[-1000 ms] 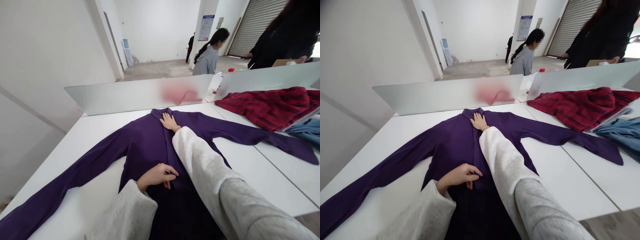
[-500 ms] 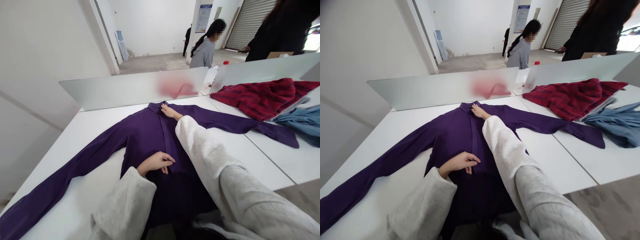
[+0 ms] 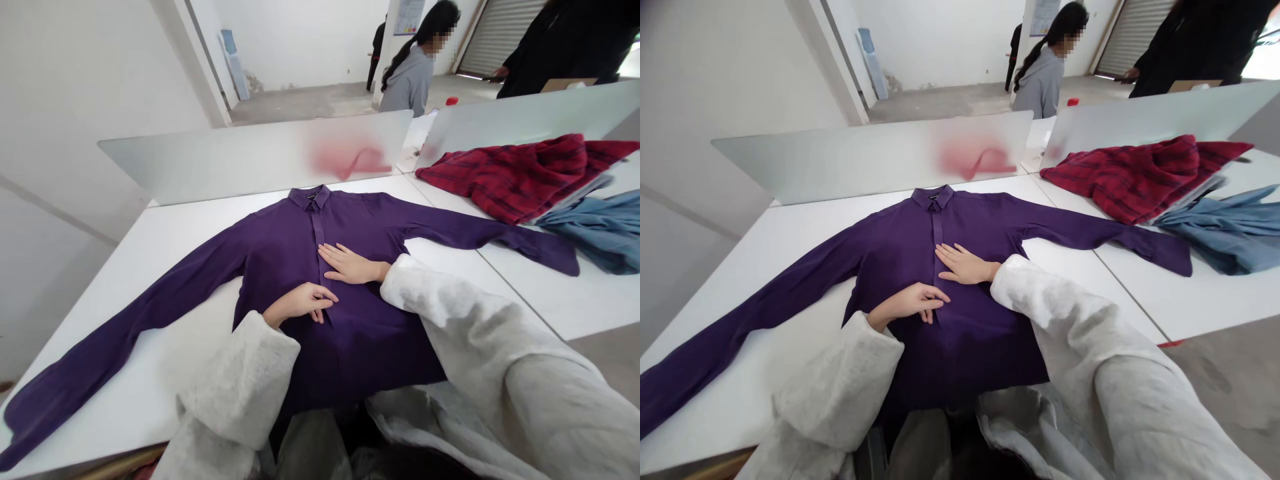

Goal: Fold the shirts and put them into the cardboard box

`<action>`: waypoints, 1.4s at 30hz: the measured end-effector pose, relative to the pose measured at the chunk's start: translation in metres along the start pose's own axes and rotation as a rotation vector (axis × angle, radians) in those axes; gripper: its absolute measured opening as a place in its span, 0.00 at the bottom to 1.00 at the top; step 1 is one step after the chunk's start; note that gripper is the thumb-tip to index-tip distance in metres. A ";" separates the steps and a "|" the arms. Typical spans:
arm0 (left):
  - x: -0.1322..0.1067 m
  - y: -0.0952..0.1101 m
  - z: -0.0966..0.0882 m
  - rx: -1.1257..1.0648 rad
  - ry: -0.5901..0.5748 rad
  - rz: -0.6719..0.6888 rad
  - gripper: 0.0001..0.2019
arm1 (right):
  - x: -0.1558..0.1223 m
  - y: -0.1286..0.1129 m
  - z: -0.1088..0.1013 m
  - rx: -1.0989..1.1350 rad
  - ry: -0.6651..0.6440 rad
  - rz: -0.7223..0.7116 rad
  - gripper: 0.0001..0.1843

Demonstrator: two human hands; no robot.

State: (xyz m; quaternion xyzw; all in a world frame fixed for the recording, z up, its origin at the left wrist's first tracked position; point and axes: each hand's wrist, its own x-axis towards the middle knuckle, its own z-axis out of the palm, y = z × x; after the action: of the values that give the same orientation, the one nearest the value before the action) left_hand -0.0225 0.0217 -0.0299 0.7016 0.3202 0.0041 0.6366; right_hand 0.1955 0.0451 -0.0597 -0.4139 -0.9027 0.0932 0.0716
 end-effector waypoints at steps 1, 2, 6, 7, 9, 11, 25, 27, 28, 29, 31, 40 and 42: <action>-0.001 0.002 0.001 0.004 0.013 0.003 0.19 | 0.000 0.000 0.004 -0.022 0.028 0.005 0.39; -0.002 0.003 0.002 0.008 0.027 0.006 0.19 | 0.001 -0.001 0.007 -0.042 0.049 0.007 0.39; -0.005 0.005 0.009 -0.052 0.131 0.030 0.19 | 0.002 0.001 0.012 -0.077 0.089 0.004 0.38; -0.007 0.006 0.012 -0.085 0.161 0.038 0.19 | 0.002 0.001 0.012 -0.076 0.095 0.003 0.38; -0.012 0.006 0.022 -0.133 0.218 0.052 0.20 | 0.001 0.002 0.012 -0.075 0.104 0.001 0.37; -0.020 0.008 0.035 -0.135 0.248 0.048 0.21 | 0.002 0.002 0.013 -0.080 0.108 0.001 0.37; -0.067 0.009 0.130 -0.141 0.421 -0.029 0.22 | 0.005 0.007 0.018 -0.060 0.110 -0.005 0.39; -0.075 0.007 0.147 -0.020 0.439 -0.053 0.18 | 0.005 0.006 0.017 -0.061 0.098 0.000 0.39; -0.078 0.006 0.156 0.009 0.468 -0.071 0.17 | 0.005 0.006 0.016 -0.063 0.092 0.003 0.39; -0.082 0.003 0.165 0.006 0.499 -0.086 0.17 | 0.005 0.006 0.016 -0.065 0.087 0.005 0.39; -0.088 -0.005 0.182 -0.076 0.540 -0.093 0.17 | 0.005 0.005 0.015 -0.064 0.081 0.009 0.39; -0.107 -0.065 0.229 -0.186 0.550 -0.127 0.18 | 0.003 0.002 0.010 0.002 0.083 0.017 0.39; -0.114 -0.083 0.225 -0.167 0.584 -0.170 0.19 | 0.001 0.005 0.005 0.077 0.092 0.018 0.38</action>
State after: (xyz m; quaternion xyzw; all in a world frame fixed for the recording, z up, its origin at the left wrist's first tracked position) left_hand -0.0570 -0.2315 -0.1011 0.5869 0.5454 0.1784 0.5712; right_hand 0.1972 0.0486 -0.0659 -0.4229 -0.8904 0.1093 0.1282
